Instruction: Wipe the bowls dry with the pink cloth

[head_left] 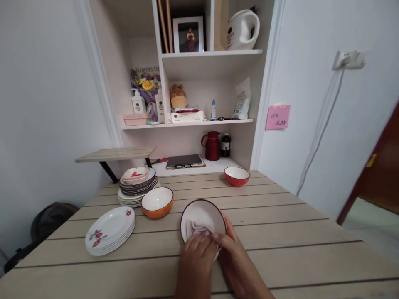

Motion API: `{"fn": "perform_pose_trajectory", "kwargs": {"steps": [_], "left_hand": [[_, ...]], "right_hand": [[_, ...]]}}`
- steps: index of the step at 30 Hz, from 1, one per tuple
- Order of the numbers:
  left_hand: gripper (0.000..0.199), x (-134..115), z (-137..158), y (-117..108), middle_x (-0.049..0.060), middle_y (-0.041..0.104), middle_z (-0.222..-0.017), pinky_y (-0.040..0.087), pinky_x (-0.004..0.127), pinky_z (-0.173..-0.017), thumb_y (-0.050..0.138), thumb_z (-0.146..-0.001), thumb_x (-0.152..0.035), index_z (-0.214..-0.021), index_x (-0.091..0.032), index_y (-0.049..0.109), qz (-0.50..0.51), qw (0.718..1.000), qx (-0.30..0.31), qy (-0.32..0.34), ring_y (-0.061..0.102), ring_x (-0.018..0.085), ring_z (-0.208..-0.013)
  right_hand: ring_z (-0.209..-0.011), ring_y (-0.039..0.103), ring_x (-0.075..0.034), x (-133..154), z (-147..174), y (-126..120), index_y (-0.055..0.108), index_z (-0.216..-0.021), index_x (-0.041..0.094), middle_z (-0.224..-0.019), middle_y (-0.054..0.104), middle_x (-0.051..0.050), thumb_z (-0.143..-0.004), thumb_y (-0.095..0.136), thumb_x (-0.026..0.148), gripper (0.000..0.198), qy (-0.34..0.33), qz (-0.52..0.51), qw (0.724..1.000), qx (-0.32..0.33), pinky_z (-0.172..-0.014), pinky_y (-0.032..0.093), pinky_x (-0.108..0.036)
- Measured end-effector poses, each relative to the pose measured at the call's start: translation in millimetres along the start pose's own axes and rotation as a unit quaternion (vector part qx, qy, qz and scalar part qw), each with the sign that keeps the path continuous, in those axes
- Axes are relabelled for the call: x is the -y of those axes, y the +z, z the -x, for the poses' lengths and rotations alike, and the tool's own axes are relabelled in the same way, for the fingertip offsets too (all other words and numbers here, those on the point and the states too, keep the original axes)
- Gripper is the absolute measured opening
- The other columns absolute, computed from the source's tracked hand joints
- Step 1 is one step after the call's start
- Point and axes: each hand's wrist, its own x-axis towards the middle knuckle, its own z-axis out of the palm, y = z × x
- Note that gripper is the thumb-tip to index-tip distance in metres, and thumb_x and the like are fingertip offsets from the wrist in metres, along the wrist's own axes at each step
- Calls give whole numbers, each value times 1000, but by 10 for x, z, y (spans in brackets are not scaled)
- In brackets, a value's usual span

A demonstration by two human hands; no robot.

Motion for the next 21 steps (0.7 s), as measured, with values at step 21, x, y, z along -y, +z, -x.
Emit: {"fn": "perform_pose_trajectory", "kwargs": {"steps": [21], "left_hand": [[24,319,39,-262,1,77,-114,48,44,-113,71,-95,-45,-102,-22,69,-38,991,50,117,71,21,-110]], "right_hand": [[-99,72,-30,3,-5,-35,59,-141,25,-109,79,-6,-73,83,30,72,12,16,1000,-6,-85,54,-38]]}}
